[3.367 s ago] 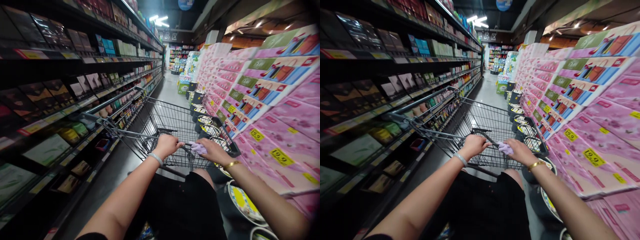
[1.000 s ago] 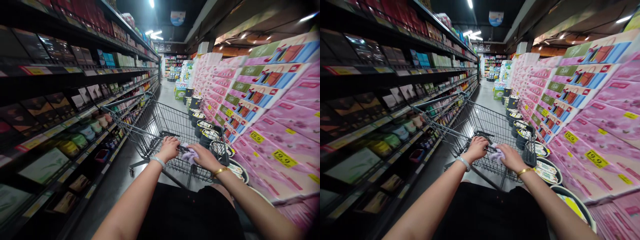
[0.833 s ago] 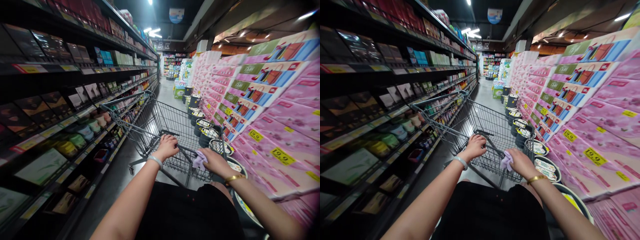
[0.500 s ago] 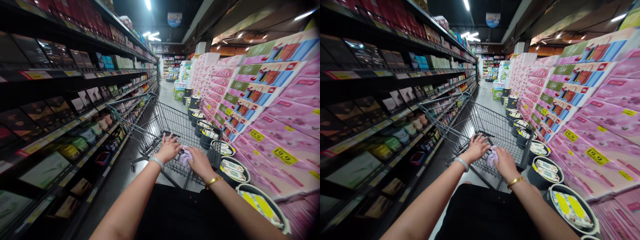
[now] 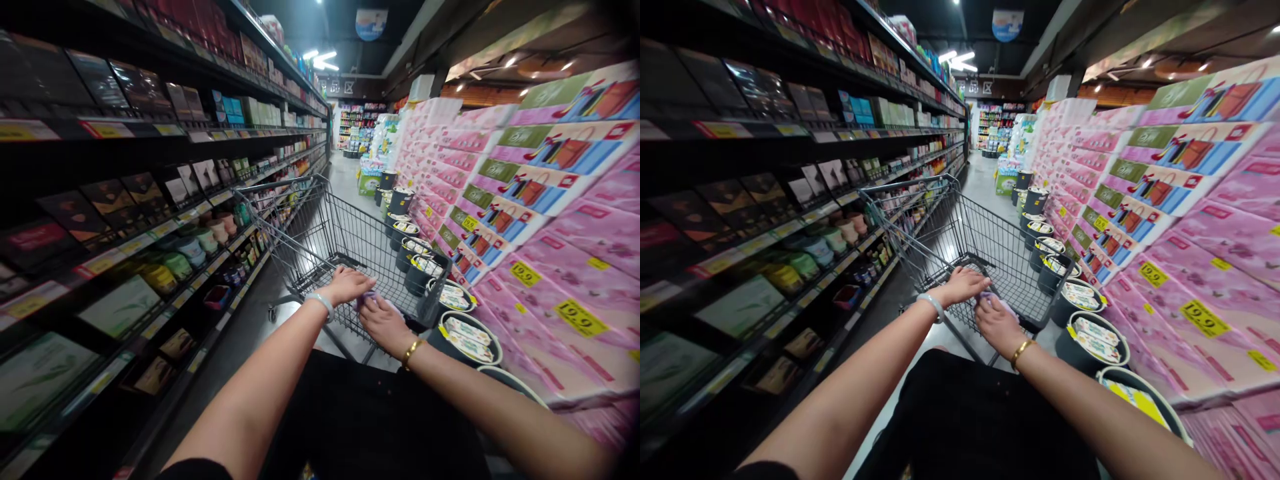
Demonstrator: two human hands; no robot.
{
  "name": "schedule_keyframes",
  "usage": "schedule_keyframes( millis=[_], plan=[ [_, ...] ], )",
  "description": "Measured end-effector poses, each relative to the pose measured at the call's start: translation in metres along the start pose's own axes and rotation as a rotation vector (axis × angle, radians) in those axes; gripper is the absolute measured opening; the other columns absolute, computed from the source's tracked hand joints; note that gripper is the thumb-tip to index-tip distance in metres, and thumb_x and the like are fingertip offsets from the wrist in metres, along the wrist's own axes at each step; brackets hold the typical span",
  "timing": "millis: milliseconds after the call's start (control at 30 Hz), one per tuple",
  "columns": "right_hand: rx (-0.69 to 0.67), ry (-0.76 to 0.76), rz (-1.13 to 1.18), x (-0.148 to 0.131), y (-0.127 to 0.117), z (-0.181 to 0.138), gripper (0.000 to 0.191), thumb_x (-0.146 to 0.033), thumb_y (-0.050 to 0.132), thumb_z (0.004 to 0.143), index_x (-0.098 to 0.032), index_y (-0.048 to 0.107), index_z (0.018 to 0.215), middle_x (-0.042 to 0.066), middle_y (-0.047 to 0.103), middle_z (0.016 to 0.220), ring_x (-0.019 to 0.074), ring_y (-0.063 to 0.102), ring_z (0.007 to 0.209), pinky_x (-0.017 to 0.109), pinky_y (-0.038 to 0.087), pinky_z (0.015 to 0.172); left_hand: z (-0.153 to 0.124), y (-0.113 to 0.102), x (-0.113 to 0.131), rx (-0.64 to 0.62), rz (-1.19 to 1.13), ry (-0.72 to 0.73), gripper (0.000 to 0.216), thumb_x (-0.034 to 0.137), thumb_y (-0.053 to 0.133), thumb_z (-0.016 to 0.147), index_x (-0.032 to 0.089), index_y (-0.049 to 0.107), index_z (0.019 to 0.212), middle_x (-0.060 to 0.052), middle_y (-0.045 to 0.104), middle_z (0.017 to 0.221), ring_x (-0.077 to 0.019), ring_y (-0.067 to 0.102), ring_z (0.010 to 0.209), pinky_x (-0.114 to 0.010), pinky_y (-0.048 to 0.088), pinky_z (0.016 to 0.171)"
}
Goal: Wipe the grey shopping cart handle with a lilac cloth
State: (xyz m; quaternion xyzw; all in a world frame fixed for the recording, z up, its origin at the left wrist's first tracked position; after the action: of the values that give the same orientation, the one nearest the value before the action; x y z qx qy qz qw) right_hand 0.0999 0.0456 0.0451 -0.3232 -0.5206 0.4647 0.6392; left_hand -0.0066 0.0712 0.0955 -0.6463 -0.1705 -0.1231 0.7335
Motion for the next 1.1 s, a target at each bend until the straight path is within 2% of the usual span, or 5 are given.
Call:
schedule_keyframes(
  millis=[200,367,567,767,1100],
  plan=[
    [0.048,0.227,0.077,0.001,0.033,0.026,0.038,-0.017,0.047,0.097,-0.015,0.064,0.131,0.019,0.062,0.134,0.0346,0.051,0.130,0.058,0.030,0.114,-0.002,0.004,0.010,-0.021,0.041,0.019,0.061,0.067,0.021,0.097,0.036,0.070,0.112,0.003,0.062,0.134,-0.0228,0.045,0.129,-0.048,0.021,0.116],
    [-0.083,0.044,0.092,-0.027,0.082,0.012,0.023,-0.016,0.053,0.095,-0.014,0.076,0.097,0.017,0.071,0.113,0.0299,0.059,0.118,0.049,0.042,0.103,0.005,0.012,0.006,-0.040,0.033,0.002,0.058,0.069,0.020,0.096,0.043,0.066,0.119,0.008,0.056,0.144,-0.0253,0.038,0.140,-0.054,0.019,0.118],
    [-0.009,0.020,0.007,-0.012,0.075,0.000,0.030,-0.013,0.048,0.096,-0.013,0.071,0.115,0.016,0.069,0.118,0.0274,0.057,0.118,0.048,0.039,0.104,0.005,0.017,0.003,-0.008,-0.005,-0.020,0.054,0.069,0.025,0.096,0.043,0.064,0.124,0.006,0.048,0.152,-0.0288,0.026,0.148,-0.059,0.010,0.121],
    [-0.197,-0.101,0.062,-0.040,0.111,-0.035,0.018,-0.017,0.060,0.090,-0.015,0.075,0.081,0.010,0.073,0.090,0.0253,0.058,0.107,0.043,0.042,0.096,0.005,0.016,0.003,-0.010,-0.012,-0.015,0.052,0.066,0.026,0.097,0.045,0.066,0.122,0.007,0.050,0.150,-0.0269,0.026,0.149,-0.056,0.011,0.122],
    [-0.098,0.121,0.019,-0.019,0.092,-0.058,0.017,-0.014,0.058,0.091,-0.019,0.074,0.090,0.009,0.072,0.107,0.0260,0.057,0.113,0.045,0.039,0.101,0.008,0.015,0.001,0.004,-0.001,-0.018,0.049,0.066,0.027,0.098,0.047,0.066,0.122,0.008,0.046,0.153,-0.0271,0.022,0.150,-0.057,0.011,0.121]
  ],
)
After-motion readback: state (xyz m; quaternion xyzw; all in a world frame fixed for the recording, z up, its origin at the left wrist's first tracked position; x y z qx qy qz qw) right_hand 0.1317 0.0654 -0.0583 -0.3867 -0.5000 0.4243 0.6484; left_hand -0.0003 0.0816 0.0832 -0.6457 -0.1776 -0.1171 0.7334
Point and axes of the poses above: each hand's wrist, its own z-axis towards the middle knuckle, its own y-axis out of the palm, x = y × z, the point moved 8 cm from there along z, towards the middle knuckle
